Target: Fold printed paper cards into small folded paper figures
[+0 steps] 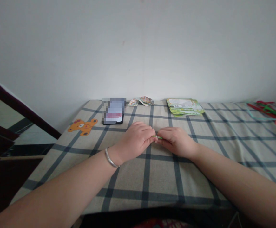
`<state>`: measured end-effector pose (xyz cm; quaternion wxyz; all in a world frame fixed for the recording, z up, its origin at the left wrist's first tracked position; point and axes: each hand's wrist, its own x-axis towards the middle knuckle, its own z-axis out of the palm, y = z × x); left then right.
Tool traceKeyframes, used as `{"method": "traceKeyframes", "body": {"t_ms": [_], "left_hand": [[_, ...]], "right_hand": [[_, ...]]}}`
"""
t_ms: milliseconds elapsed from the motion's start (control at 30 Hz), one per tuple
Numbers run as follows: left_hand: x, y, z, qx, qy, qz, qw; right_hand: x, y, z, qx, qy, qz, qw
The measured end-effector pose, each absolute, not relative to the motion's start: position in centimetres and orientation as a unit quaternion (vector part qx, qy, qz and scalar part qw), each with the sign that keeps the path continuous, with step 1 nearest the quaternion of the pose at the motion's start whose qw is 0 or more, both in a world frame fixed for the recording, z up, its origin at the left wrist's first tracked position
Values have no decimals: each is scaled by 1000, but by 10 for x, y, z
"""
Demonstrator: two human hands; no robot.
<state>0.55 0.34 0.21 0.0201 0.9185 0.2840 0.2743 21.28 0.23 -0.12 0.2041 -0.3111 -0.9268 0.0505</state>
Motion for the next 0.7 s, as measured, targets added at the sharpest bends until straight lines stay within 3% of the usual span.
{"method": "traceKeyframes", "body": {"t_ms": [200,500,700], "left_hand": [[3,9,1,897,304,312,81],[5,5,0,907,339,249,-25],[6,5,0,898,343,276,-3]], "right_hand": [[213,2,-1,-357,-907,92,203],[210,1,1,-387,-899,48,197],[209,1,-2,-416,-886,21,205]]}}
